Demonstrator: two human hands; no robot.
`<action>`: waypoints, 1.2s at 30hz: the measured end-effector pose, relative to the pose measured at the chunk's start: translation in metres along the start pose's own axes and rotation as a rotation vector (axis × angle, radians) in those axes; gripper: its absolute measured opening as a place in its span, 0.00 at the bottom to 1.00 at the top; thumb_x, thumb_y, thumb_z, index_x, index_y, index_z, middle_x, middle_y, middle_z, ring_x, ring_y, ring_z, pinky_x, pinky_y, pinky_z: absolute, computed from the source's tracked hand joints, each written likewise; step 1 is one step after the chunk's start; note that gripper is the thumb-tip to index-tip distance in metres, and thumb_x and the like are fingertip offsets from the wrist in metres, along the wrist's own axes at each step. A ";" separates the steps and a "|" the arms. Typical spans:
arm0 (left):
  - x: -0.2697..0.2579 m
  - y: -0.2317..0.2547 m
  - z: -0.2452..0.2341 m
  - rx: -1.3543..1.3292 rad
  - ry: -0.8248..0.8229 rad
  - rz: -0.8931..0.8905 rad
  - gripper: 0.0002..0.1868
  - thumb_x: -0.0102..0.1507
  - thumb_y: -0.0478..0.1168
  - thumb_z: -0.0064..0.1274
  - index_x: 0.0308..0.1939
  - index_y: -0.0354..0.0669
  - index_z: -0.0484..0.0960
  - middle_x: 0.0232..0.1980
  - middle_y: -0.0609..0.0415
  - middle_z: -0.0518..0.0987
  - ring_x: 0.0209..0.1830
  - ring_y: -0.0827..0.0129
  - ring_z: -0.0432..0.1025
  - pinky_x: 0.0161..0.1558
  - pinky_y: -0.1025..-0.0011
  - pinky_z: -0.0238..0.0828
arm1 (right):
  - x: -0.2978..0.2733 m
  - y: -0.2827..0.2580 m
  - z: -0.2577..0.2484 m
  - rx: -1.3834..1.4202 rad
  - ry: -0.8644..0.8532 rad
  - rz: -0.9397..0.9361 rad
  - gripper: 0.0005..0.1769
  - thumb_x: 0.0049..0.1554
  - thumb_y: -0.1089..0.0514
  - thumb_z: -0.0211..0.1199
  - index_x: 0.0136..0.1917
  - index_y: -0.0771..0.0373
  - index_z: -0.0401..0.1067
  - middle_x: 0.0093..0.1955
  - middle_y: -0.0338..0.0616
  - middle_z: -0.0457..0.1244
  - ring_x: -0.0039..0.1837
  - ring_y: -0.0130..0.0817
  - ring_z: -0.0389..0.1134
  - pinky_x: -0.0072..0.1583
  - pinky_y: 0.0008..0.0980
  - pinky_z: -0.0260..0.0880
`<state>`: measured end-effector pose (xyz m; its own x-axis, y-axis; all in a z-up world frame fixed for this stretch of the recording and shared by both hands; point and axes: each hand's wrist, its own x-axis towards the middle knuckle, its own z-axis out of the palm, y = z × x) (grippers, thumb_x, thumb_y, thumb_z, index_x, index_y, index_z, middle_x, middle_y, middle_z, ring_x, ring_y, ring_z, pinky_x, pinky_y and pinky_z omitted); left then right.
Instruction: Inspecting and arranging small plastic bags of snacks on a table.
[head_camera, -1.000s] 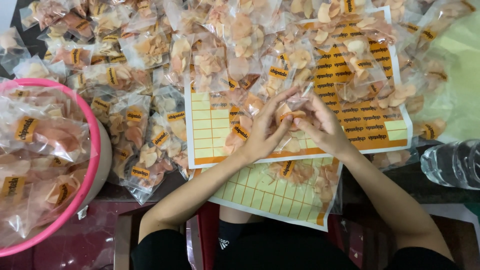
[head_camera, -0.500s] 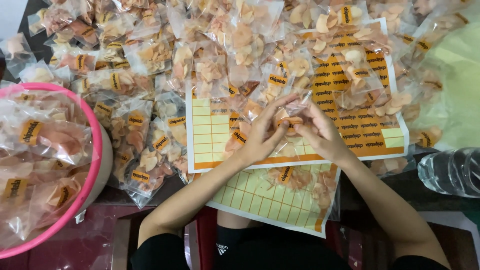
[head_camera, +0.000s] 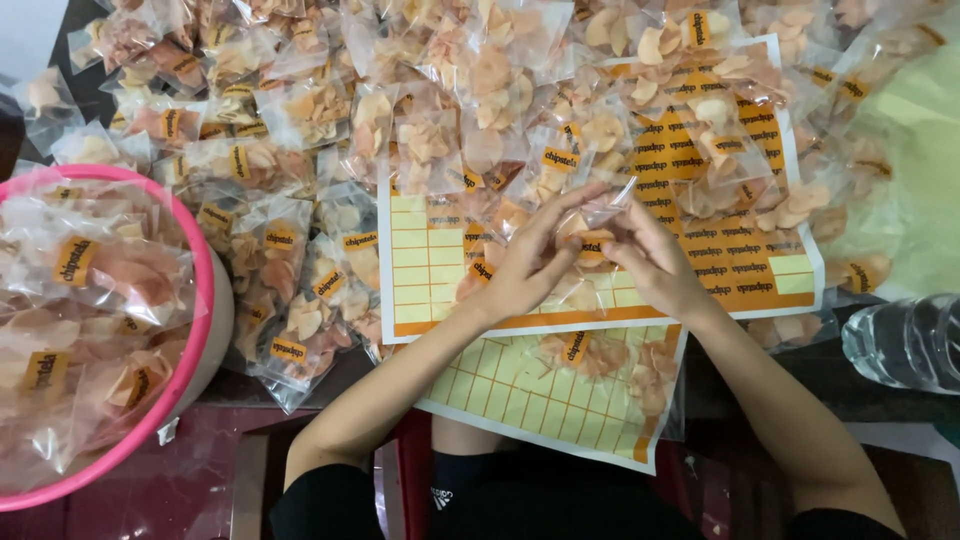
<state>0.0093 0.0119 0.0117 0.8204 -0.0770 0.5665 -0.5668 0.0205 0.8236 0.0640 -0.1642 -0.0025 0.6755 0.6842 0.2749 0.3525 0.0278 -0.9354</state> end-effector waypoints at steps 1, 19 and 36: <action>0.000 0.001 0.000 -0.001 -0.001 -0.001 0.26 0.65 0.29 0.41 0.68 0.41 0.64 0.67 0.47 0.67 0.69 0.55 0.61 0.69 0.54 0.53 | 0.000 0.003 -0.001 0.000 0.001 0.001 0.35 0.56 0.68 0.45 0.76 0.64 0.44 0.67 0.63 0.55 0.68 0.60 0.55 0.65 0.62 0.53; 0.007 0.016 -0.016 0.024 -0.105 -0.001 0.30 0.62 0.26 0.44 0.69 0.41 0.62 0.67 0.46 0.66 0.70 0.55 0.59 0.70 0.53 0.51 | 0.002 -0.009 -0.001 0.022 -0.038 0.013 0.38 0.55 0.65 0.50 0.76 0.64 0.41 0.71 0.63 0.51 0.71 0.61 0.49 0.64 0.59 0.55; -0.068 0.112 -0.022 0.195 -0.077 -0.125 0.25 0.66 0.32 0.47 0.67 0.47 0.63 0.64 0.46 0.70 0.68 0.54 0.62 0.64 0.55 0.60 | -0.020 -0.072 0.059 0.272 -0.253 0.060 0.36 0.52 0.73 0.57 0.70 0.63 0.48 0.63 0.48 0.56 0.55 0.37 0.66 0.43 0.34 0.76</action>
<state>-0.1089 0.0414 0.0660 0.8810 -0.1426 0.4511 -0.4715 -0.1863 0.8620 -0.0134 -0.1368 0.0458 0.4967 0.8478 0.1858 0.1088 0.1516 -0.9824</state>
